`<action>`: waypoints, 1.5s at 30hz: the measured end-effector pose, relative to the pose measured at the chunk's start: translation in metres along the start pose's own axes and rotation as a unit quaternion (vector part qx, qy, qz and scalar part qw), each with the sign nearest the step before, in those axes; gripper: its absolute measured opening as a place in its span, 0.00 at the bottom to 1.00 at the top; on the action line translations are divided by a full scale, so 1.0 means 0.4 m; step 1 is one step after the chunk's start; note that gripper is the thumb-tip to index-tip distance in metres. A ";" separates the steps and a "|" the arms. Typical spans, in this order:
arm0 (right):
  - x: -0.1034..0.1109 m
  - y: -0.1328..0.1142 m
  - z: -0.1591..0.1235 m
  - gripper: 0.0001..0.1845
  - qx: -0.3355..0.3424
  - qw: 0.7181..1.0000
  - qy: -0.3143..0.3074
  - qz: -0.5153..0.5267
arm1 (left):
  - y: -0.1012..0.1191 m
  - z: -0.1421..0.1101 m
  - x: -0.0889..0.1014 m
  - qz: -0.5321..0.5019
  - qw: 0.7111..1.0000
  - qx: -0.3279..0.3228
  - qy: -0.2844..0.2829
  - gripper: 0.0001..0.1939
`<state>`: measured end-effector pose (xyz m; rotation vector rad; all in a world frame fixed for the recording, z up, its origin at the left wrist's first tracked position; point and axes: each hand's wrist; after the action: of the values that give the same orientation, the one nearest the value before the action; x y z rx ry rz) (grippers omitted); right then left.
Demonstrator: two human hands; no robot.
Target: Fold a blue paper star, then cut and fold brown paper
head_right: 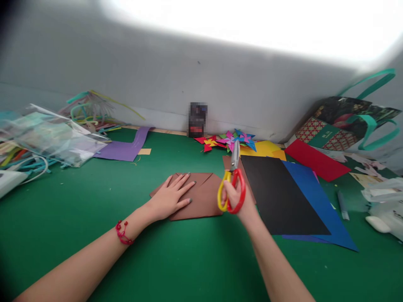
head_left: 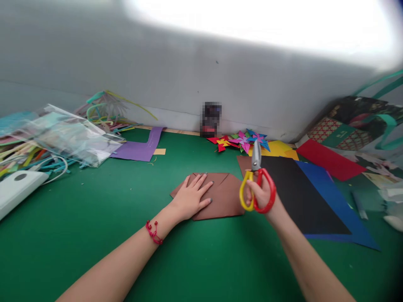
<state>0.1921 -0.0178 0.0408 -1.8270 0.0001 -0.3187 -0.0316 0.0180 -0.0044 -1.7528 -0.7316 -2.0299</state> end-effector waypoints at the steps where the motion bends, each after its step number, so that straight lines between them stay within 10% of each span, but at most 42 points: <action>1: -0.042 0.006 -0.007 0.27 -0.005 1.000 -0.017 0.018 | 0.001 0.000 0.000 -0.001 1.000 0.001 0.001 0.28; 10: -0.197 0.062 0.002 0.20 0.021 0.999 0.001 0.029 | 0.003 0.000 0.004 -0.002 1.000 -0.001 0.008 0.28; 45: -0.191 0.062 -0.107 0.27 -0.026 0.999 0.003 0.029 | 0.003 0.002 -0.008 0.026 0.999 -0.016 0.026 0.23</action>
<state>0.1133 -0.0527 0.0114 -1.8737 0.0658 -0.2856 -0.0297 0.0172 -0.0073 -1.7119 -0.6348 -2.0537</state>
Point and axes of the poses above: each hand's wrist, its own z-axis towards the middle knuckle, its own x-axis out of the back of the hand, y = z × x, and after that the axes turned 11 degrees about -x, right-handed
